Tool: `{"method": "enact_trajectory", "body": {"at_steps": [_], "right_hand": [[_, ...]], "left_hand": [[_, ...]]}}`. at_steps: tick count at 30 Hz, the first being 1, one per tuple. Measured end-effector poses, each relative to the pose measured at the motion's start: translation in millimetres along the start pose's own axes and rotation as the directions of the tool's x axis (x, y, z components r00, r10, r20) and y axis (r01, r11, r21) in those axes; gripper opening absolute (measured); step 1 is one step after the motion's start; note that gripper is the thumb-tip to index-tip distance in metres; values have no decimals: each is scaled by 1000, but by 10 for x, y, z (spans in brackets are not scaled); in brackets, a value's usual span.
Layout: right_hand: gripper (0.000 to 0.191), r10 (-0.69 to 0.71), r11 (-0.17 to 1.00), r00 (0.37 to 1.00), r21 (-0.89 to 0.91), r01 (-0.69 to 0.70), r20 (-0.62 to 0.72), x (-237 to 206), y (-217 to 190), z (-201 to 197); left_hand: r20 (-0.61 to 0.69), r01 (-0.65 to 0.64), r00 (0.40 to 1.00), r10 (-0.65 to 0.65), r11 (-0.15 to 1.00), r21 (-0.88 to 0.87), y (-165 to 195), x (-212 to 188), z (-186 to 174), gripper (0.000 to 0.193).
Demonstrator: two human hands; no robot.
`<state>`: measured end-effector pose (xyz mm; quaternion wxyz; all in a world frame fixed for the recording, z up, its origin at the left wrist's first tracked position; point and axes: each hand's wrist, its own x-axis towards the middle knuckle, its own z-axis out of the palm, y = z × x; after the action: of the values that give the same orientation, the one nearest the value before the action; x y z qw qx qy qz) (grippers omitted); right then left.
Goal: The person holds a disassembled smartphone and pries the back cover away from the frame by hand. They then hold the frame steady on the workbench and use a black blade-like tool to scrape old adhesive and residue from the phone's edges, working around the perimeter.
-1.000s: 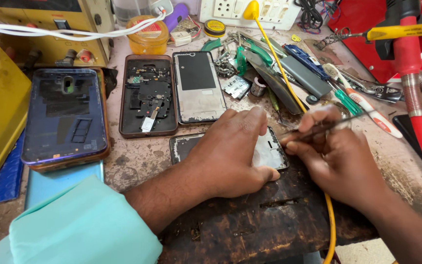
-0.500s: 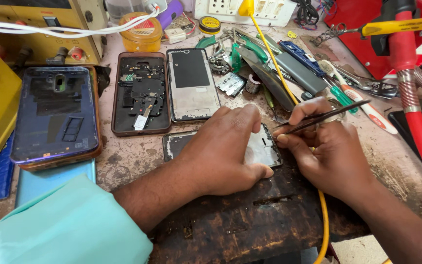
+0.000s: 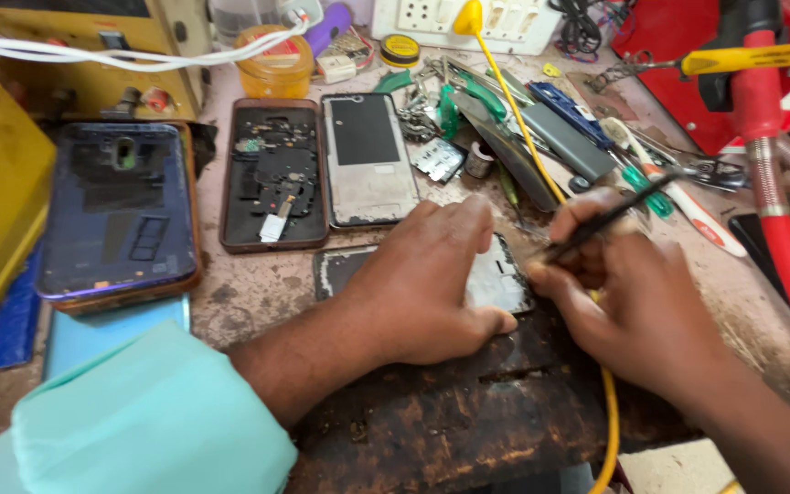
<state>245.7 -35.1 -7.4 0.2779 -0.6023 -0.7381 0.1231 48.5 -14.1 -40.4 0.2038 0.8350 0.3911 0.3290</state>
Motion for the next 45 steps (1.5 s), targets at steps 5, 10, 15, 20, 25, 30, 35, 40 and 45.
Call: {"method": "enact_trajectory", "body": {"at_steps": [5,10,15,20,25,30,35,40,45], "right_hand": [[25,-63,996,998,66,64,-19,95,2,41],[24,-116,993,992,11,117,-41,112,66,88],[26,-144,989,988,13,145,-56,188,170,133],[29,-130,988,988,71,136,-83,270,174,179],[27,-109,980,992,162,117,-58,256,182,154],[29,-105,989,992,95,111,-65,324,346,216],[33,-152,958,988,241,156,-33,441,524,269],[34,-124,922,990,376,90,68,513,586,258],[33,-158,913,984,392,113,85,545,547,279]], "left_hand": [[-6,11,1000,-11,1000,-13,-9,-1,9,64],[3,14,1000,-13,1000,-23,-10,-2,23,64],[2,18,1000,-18,1000,-9,-21,3,21,65],[-3,5,1000,-5,1000,-18,-21,-7,43,65],[-7,-1,1000,1,1000,-15,-36,12,35,65],[-12,-6,1000,6,1000,-14,-30,5,34,66],[-1,17,1000,-17,999,-31,-41,-1,28,66],[2,14,1000,-14,999,-41,-44,-3,31,66],[0,17,1000,-17,999,-33,-51,-2,29,66]]}}
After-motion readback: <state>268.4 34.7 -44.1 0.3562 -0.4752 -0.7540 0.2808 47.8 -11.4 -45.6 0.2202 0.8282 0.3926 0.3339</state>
